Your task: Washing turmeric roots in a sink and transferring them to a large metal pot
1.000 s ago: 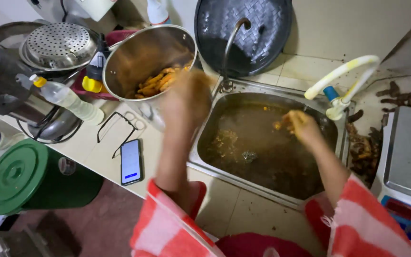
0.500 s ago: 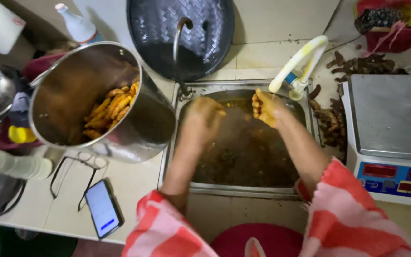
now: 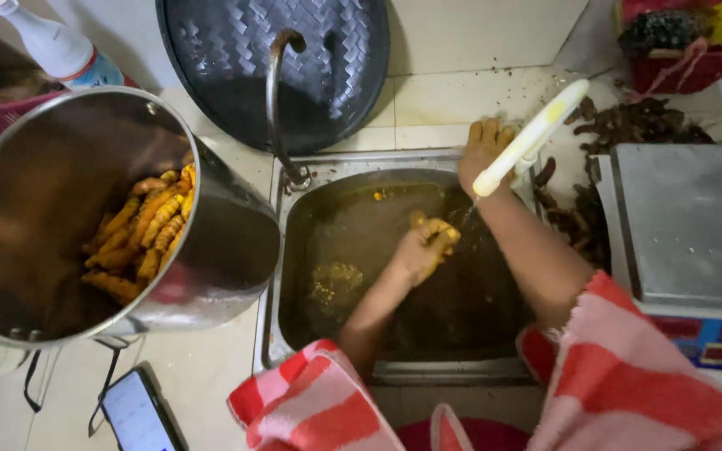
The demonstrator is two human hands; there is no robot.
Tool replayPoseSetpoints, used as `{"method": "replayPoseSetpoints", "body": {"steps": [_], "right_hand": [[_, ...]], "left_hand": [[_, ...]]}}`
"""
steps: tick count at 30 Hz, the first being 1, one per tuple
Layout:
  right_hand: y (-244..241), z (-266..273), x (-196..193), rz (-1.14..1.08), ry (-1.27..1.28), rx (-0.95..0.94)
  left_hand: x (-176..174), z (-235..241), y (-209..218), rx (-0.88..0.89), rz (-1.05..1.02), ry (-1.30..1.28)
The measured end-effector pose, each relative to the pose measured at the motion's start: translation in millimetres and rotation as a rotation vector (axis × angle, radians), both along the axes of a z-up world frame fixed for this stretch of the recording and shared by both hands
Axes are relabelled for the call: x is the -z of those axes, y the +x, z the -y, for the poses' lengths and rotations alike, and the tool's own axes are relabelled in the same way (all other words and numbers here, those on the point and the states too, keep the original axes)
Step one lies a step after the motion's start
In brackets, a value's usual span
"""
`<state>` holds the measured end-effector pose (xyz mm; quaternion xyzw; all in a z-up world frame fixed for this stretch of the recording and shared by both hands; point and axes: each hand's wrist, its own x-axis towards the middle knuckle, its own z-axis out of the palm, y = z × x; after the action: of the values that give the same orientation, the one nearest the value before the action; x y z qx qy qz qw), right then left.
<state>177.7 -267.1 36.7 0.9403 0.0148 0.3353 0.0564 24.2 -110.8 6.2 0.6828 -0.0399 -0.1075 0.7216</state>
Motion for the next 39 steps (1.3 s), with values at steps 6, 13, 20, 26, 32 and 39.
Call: {"method": "replayPoseSetpoints", "body": {"steps": [6, 13, 20, 26, 32, 39], "right_hand": [[21.5, -1.5, -5.1, 0.101, -0.243, 0.192], [1.6, 16.8, -10.2, -0.114, 0.09, -0.167], [9.9, 42.1, 27.4, -0.019, -0.153, -0.22], [20.3, 12.3, -15.3, -0.365, 0.036, 0.031], [33.1, 23.2, -8.6, -0.42, 0.231, -0.074], [-39.4, 17.9, -25.5, -0.327, 1.279, -0.814]], "left_hand": [[13.8, 30.3, 16.9, 0.028, -0.264, -0.135], [-30.9, 57.1, 36.7, -0.003, -0.435, -0.4], [-69.5, 51.7, 46.0, 0.038, -0.489, -0.526], [-82.4, 51.8, 17.3, 0.072, -0.516, -0.421], [-52.6, 61.5, 43.2, -0.169, -0.177, -0.386], [-145.3, 74.2, -1.0, -0.277, 0.193, 0.029]]}}
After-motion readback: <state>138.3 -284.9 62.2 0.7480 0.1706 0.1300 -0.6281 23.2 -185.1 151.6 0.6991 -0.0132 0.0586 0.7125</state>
